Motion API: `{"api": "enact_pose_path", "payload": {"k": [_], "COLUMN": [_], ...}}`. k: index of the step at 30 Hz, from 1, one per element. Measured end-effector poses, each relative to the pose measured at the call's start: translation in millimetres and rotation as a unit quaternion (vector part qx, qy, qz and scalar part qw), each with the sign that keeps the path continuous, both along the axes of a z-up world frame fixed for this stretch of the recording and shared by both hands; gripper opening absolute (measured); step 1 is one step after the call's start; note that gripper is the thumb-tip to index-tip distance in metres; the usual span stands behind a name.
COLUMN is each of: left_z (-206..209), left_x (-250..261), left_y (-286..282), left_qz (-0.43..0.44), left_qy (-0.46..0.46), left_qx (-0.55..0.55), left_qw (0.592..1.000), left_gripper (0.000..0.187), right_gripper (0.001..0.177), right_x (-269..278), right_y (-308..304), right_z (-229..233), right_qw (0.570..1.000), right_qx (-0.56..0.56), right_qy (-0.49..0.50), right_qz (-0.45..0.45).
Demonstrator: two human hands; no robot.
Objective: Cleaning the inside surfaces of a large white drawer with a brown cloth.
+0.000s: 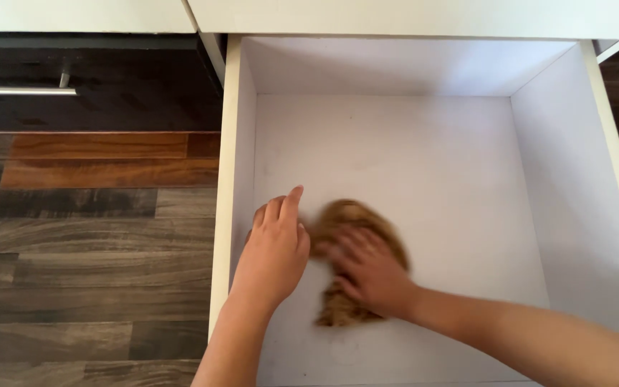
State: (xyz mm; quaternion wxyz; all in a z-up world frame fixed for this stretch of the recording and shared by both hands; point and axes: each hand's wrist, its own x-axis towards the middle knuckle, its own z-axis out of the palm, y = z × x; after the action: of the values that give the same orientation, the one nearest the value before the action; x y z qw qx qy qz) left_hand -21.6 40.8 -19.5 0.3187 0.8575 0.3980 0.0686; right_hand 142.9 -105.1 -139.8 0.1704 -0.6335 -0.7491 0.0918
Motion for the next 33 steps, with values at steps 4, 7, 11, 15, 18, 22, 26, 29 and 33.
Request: {"api": "enact_pose_path", "payload": {"k": [4, 7, 11, 15, 18, 22, 26, 29, 33], "left_z": [7, 7, 4, 2, 7, 6, 2, 0, -2], "left_x": [1, 1, -1, -2, -1, 0, 1, 1, 1], "left_y": [1, 2, 3, 0, -2, -5, -5, -5, -5], "left_qz": [0.006, 0.018, 0.019, 0.01, 0.011, 0.007, 0.0, -0.007, -0.018], "left_qy": [0.005, 0.004, 0.005, 0.004, 0.007, 0.005, 0.004, 0.002, 0.004], "left_qx": [-0.015, -0.028, -0.025, -0.015, -0.014, -0.009, 0.007, 0.014, 0.019], "left_qw": [1.0, 0.999, 0.999, 1.0, 1.0, 1.0, 1.0, 1.0, 1.0], "left_gripper": [0.055, 0.056, 0.056, 0.057, 0.055, 0.054, 0.054, 0.055, 0.055], "right_gripper": [0.051, 0.05, 0.055, 0.048, 0.037, 0.05, 0.058, 0.059, 0.053], "right_x": [-16, -7, 44, 135, 222, 255, 228, 172, 84], "right_y": [83, 146, 193, 176, 122, 43, -3, -6, 19], "right_z": [9, 6, -29, -64, -82, -52, -63, -60, -33], "right_qw": [0.997, 0.979, 1.0, 0.983, 0.949, 0.934, 0.9, 0.907, 0.974], "right_qx": [-0.028, -0.171, -0.02, 0.072, 0.104, 0.089, 0.084, 0.084, 0.062], "right_qy": [0.024, -0.085, 0.002, -0.086, -0.225, -0.075, -0.101, -0.11, -0.049], "right_qz": [0.066, 0.064, -0.011, -0.144, -0.194, -0.337, -0.415, -0.397, -0.214]}}
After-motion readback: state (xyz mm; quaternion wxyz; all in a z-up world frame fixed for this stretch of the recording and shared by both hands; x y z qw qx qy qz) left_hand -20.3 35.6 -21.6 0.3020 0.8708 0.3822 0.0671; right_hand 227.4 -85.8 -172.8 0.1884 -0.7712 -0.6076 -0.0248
